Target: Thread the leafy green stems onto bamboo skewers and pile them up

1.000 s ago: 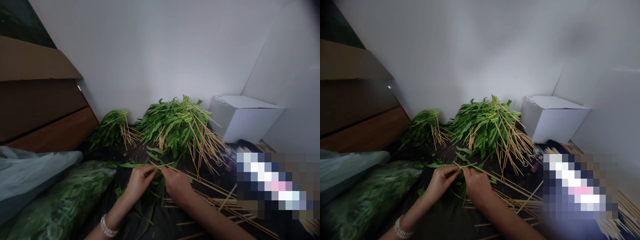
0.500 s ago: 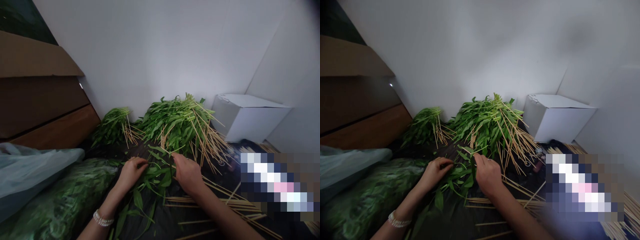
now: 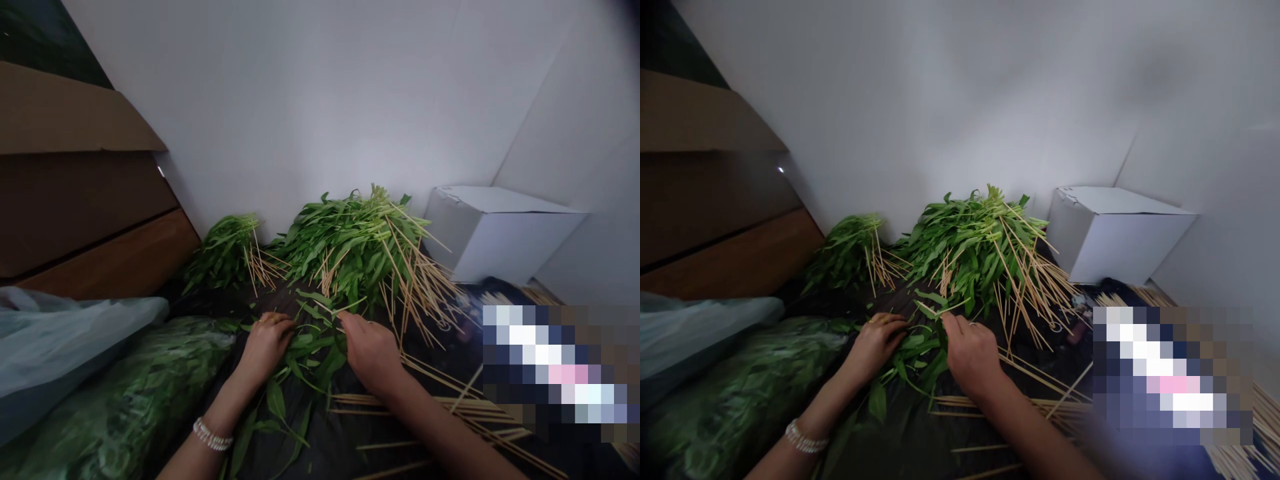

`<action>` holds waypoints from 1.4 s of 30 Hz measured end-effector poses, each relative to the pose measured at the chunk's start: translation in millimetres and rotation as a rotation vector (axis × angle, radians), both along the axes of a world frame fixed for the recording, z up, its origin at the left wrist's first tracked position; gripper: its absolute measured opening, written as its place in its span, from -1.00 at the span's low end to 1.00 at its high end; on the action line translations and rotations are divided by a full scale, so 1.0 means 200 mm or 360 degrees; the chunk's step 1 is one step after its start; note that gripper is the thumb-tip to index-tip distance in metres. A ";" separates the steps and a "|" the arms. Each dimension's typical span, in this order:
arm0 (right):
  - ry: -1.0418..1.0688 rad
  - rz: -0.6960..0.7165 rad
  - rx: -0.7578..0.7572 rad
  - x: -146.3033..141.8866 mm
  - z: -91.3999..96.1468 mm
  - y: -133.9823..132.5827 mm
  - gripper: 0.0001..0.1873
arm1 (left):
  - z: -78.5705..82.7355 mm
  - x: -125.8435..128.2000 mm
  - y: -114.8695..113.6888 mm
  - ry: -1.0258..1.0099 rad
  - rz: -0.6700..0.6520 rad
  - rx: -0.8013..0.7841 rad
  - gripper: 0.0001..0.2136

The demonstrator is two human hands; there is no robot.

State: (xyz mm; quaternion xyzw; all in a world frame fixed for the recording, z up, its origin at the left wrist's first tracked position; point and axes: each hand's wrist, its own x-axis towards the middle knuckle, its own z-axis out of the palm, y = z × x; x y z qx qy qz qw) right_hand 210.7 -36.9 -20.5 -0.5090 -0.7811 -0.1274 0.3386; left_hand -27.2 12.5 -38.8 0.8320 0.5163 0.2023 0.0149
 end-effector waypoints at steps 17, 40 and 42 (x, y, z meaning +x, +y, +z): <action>-0.0117 0.0137 -0.0098 -0.05 -0.02 -0.04 -0.68 | 0.17 0.11 -0.07 -0.2437 0.0316 -0.1081 -0.58; -0.0314 0.0026 -0.0558 -0.06 0.00 -0.05 -0.67 | 0.10 0.14 -0.08 -0.2235 0.0256 -0.1183 -0.62; -0.0302 0.0048 -0.0536 -0.06 0.00 -0.05 -0.67 | 0.10 0.14 -0.08 -0.2166 0.0309 -0.1060 -0.61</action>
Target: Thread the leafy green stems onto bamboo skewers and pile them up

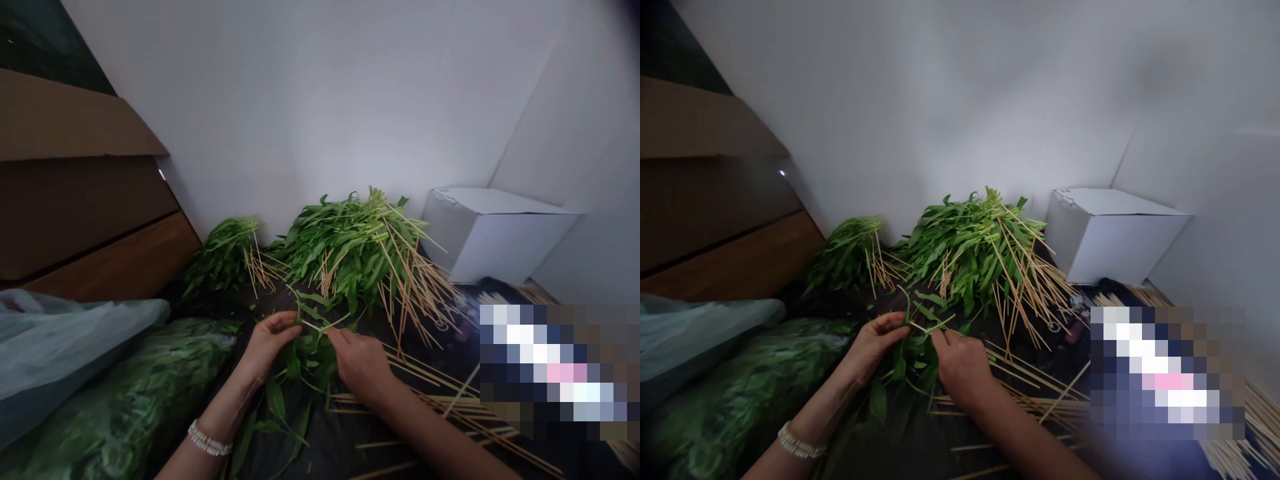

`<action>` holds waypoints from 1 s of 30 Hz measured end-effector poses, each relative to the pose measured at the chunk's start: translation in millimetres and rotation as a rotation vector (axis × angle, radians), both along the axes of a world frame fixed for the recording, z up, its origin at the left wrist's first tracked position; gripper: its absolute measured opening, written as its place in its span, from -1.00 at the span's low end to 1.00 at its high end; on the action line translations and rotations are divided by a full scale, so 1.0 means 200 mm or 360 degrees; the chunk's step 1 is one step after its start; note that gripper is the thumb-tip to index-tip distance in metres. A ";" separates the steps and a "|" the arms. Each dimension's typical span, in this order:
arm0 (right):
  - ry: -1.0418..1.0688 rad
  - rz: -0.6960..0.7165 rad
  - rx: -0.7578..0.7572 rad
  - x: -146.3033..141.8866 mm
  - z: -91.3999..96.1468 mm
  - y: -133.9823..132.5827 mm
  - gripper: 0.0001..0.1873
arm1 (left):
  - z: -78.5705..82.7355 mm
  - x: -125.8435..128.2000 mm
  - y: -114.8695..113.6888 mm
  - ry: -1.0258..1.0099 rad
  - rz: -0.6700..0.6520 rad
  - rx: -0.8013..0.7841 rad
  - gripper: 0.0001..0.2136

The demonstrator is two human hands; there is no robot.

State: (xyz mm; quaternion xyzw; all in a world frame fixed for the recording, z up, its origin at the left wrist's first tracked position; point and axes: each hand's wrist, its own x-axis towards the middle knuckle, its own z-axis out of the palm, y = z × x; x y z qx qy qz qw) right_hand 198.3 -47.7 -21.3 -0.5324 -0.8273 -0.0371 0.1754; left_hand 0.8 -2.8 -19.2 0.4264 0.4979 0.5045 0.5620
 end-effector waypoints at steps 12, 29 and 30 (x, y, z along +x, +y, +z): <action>-0.0021 0.0039 -0.0035 0.00 0.01 0.00 -0.66 | 0.00 0.03 -0.02 0.0244 0.0023 0.0157 -0.66; -0.0044 0.0021 -0.0096 -0.01 0.01 -0.01 -0.62 | 0.00 0.04 -0.05 0.0833 0.0076 0.0575 -0.76; -0.0038 0.0020 -0.0099 -0.01 0.01 -0.01 -0.62 | 0.01 0.04 -0.06 0.0846 0.0083 0.0593 -0.73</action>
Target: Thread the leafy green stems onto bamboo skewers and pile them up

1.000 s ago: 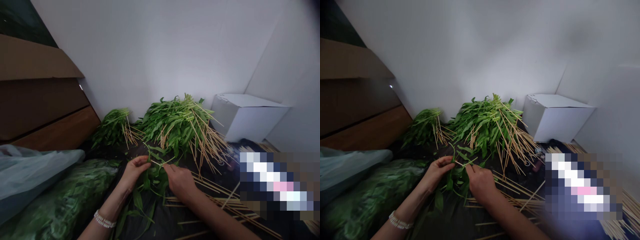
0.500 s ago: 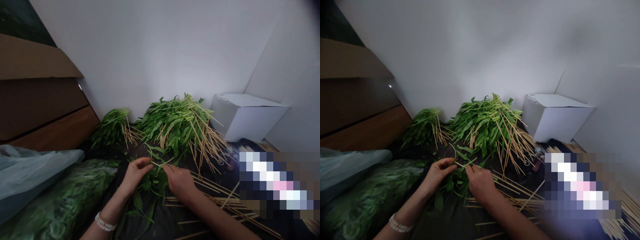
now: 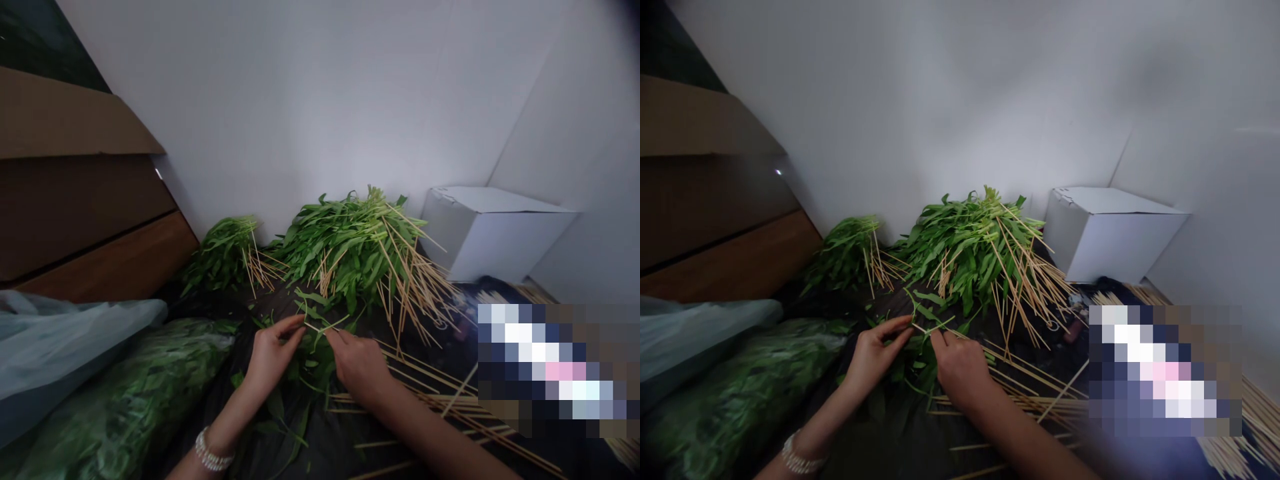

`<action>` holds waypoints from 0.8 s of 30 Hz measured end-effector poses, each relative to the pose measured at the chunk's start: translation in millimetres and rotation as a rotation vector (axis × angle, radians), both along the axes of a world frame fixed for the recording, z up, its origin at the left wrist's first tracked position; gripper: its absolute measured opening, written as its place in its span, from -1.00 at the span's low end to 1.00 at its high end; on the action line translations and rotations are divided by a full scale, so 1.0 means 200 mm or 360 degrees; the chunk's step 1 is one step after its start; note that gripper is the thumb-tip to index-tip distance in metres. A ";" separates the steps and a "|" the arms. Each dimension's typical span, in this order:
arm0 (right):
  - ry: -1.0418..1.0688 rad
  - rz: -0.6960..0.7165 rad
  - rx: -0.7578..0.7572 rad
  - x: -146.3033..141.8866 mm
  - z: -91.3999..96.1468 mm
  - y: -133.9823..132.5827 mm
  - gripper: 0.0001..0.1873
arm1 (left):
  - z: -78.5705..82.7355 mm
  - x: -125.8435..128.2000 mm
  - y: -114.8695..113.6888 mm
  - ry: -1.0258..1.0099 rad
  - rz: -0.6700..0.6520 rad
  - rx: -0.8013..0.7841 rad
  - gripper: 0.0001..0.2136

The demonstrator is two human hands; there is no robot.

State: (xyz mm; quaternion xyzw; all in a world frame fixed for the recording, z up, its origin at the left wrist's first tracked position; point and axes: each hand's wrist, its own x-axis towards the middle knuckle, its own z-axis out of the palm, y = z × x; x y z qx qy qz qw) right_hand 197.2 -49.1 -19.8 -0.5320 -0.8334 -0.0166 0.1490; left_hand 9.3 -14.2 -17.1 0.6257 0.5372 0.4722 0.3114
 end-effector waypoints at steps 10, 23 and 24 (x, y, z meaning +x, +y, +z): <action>0.0054 0.0010 -0.0068 -0.02 -0.01 0.00 -0.64 | 0.06 0.05 -0.05 -0.0123 -0.0114 -0.0012 -0.81; 0.0443 -0.0417 0.0765 0.20 0.07 0.13 -0.63 | 0.03 0.03 -0.05 0.0511 -0.0570 0.0261 -0.80; 0.0471 -0.0439 0.0797 0.21 0.08 0.13 -0.63 | 0.02 0.04 -0.06 0.0646 -0.0691 0.0293 -0.79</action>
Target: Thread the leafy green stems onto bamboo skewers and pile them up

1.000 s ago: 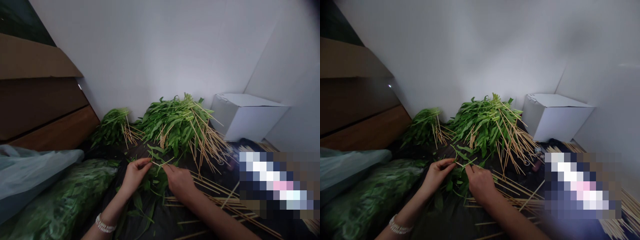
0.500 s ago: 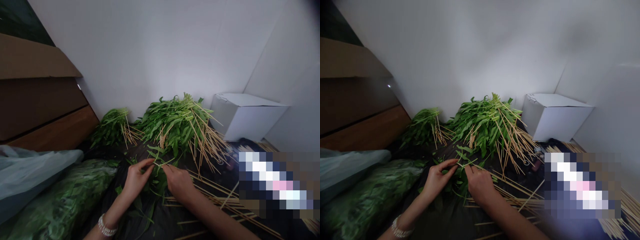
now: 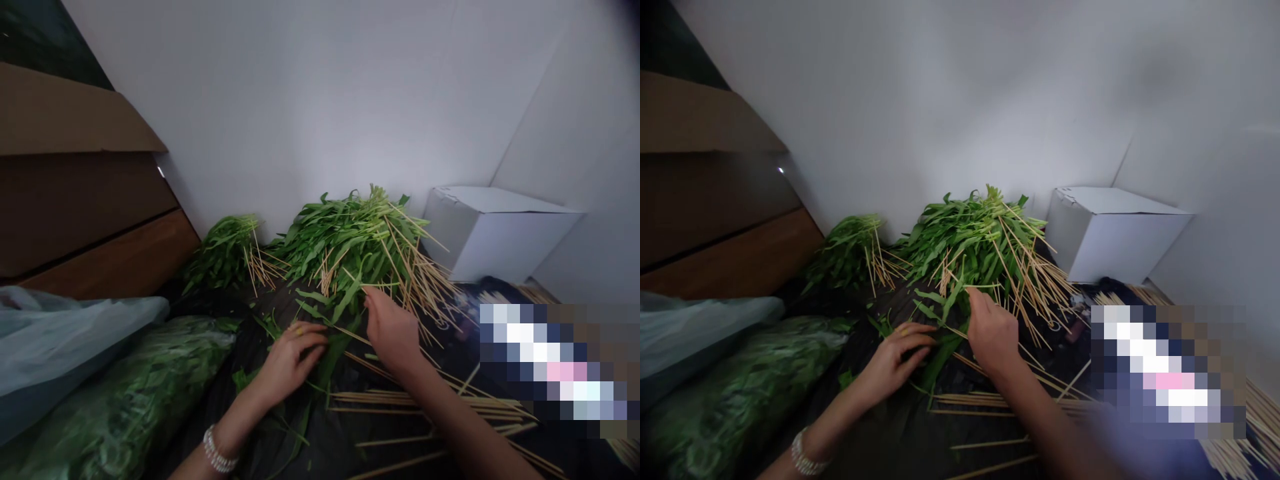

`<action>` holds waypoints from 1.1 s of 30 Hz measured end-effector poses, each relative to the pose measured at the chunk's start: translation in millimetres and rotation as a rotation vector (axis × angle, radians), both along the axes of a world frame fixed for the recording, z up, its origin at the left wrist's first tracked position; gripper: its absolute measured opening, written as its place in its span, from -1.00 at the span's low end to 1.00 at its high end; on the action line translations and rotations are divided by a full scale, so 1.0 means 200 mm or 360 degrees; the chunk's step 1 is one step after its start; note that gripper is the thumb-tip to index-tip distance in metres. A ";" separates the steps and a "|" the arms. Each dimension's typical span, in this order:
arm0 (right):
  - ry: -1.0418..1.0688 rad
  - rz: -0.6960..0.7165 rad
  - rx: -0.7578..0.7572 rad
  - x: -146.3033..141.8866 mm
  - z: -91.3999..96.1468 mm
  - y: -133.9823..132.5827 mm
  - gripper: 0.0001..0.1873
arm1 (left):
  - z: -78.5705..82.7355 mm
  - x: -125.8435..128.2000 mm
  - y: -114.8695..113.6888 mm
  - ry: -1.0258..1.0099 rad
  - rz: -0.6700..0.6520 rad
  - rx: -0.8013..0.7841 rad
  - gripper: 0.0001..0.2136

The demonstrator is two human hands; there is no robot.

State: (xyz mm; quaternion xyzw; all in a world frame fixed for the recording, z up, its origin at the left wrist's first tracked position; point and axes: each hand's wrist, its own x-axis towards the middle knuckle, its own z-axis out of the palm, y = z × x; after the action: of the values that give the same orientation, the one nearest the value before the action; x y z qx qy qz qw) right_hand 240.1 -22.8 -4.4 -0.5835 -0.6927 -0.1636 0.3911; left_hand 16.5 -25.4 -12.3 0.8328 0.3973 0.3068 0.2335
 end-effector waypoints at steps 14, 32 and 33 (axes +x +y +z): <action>-0.0009 0.0060 -0.0004 -0.01 0.00 -0.01 -0.65 | -0.04 0.01 0.01 0.0442 -0.0040 0.0041 -0.76; 0.0008 0.0181 0.0059 -0.02 -0.02 0.00 -0.67 | 0.00 -0.08 0.06 -0.0089 0.0581 0.0400 -0.65; 0.0014 0.0184 0.0060 -0.02 -0.02 -0.01 -0.67 | 0.00 -0.10 0.07 -0.0046 0.0671 0.0395 -0.65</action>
State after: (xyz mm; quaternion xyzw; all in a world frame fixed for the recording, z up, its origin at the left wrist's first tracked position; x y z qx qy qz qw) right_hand 235.6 -23.9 -7.7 -0.5358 -0.7203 -0.1513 0.4138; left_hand -4.0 -10.9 -12.1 0.7494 0.5182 0.4069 0.0659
